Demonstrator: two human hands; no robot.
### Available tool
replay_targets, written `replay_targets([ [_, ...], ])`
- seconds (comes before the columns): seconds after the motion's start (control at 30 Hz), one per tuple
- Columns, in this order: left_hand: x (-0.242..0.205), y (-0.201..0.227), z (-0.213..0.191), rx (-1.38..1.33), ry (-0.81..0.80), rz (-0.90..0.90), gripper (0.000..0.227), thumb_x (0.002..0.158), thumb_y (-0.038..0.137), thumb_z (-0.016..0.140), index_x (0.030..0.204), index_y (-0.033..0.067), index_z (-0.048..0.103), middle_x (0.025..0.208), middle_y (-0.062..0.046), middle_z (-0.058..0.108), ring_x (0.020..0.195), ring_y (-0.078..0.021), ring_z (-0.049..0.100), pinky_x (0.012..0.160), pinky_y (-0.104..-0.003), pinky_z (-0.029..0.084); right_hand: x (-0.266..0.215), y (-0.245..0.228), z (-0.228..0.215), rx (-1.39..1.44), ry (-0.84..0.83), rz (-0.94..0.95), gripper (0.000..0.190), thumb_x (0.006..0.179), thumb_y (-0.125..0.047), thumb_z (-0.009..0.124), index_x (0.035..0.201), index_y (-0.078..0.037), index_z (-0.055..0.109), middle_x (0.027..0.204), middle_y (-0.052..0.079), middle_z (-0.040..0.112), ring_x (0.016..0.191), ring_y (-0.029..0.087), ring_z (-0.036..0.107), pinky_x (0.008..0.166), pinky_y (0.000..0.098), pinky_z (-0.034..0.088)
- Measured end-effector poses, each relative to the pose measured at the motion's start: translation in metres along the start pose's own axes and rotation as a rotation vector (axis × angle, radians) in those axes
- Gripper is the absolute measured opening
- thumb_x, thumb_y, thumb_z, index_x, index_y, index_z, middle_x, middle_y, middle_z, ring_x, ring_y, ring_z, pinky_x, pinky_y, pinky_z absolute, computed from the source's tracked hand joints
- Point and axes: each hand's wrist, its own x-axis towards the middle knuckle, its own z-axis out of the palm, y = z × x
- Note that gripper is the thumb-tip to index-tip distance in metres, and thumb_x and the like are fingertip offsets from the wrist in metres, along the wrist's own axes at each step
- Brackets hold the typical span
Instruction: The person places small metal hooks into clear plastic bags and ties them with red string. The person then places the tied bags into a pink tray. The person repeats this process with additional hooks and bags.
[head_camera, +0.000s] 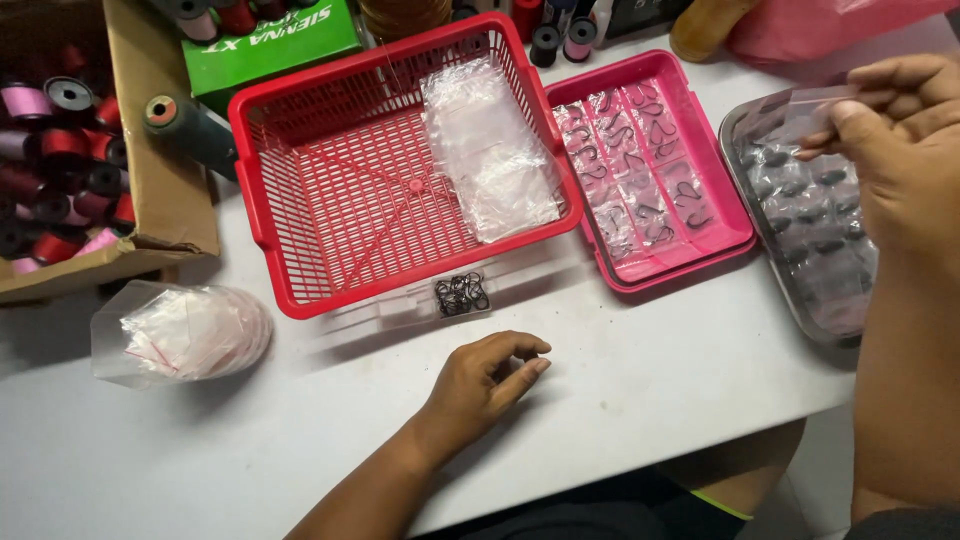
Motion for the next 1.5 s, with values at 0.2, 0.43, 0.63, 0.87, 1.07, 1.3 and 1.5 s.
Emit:
replay_targets([
  [0.2,0.005,0.002,-0.002,0.001,-0.023,-0.081,0.014,0.084,0.019,0.059,0.092,0.0091,0.062,0.079,0.001,0.064,0.052,-0.0085,0.048,0.052,-0.021,0.042,0.019,-0.003,0.018,0.189,-0.021,0.141,0.023,0.103,0.002,0.051,0.124,0.001,0.042,0.1,0.011,0.059,0.08,0.013,0.061,0.075,0.0206,0.058],
  [0.43,0.008,0.002,-0.004,-0.012,-0.019,-0.07,0.014,0.083,0.019,0.06,0.092,0.0079,0.062,0.078,-0.001,0.063,0.053,-0.0091,0.049,0.052,-0.022,0.043,0.034,-0.018,0.047,0.073,-0.163,0.159,0.006,0.098,0.005,0.057,0.102,0.001,0.055,0.088,0.011,0.059,0.076,0.014,0.06,0.075,0.0192,0.053],
  [0.63,0.007,-0.002,-0.004,-0.013,-0.034,-0.086,0.015,0.083,0.02,0.06,0.092,0.0076,0.062,0.08,-0.001,0.064,0.053,-0.0091,0.05,0.052,-0.021,0.043,0.048,-0.028,0.074,-0.141,-0.39,0.202,0.002,0.095,0.0,0.052,0.095,-0.002,0.054,0.086,0.007,0.062,0.064,0.01,0.05,0.053,0.0198,0.039],
  [0.87,0.007,-0.004,-0.003,-0.019,-0.038,-0.092,0.015,0.084,0.02,0.06,0.093,0.0079,0.063,0.077,-0.001,0.063,0.052,-0.009,0.048,0.051,-0.022,0.041,0.05,0.016,0.1,0.168,-0.554,0.572,0.004,0.086,-0.002,0.055,0.084,-0.005,0.055,0.057,0.004,0.053,0.039,0.008,0.043,0.033,0.0199,0.034],
  [1.07,0.008,-0.002,-0.003,-0.011,-0.045,-0.106,0.016,0.084,0.021,0.059,0.092,0.0077,0.063,0.078,-0.001,0.063,0.052,-0.0087,0.049,0.052,-0.022,0.042,0.046,0.009,0.107,0.169,-0.593,0.624,0.008,0.085,-0.003,0.058,0.08,-0.006,0.051,0.049,0.002,0.044,0.034,0.012,0.043,0.028,0.0256,0.033],
  [1.3,0.007,-0.005,-0.002,0.008,-0.033,-0.068,0.014,0.084,0.019,0.06,0.093,0.0086,0.062,0.076,-0.001,0.062,0.053,-0.0095,0.049,0.052,-0.022,0.042,0.041,0.014,0.111,0.159,-0.572,0.658,0.008,0.084,-0.002,0.059,0.08,-0.004,0.053,0.052,0.003,0.046,0.034,0.012,0.039,0.031,0.0239,0.035],
  [1.5,0.008,-0.002,-0.004,0.003,-0.053,-0.057,0.016,0.085,0.02,0.059,0.093,0.0072,0.061,0.078,-0.002,0.063,0.055,-0.0111,0.051,0.054,-0.023,0.043,0.039,0.025,0.11,0.166,-0.59,0.598,0.005,0.083,0.0,0.059,0.081,-0.003,0.055,0.055,0.005,0.054,0.038,0.008,0.037,0.033,0.0219,0.033],
])
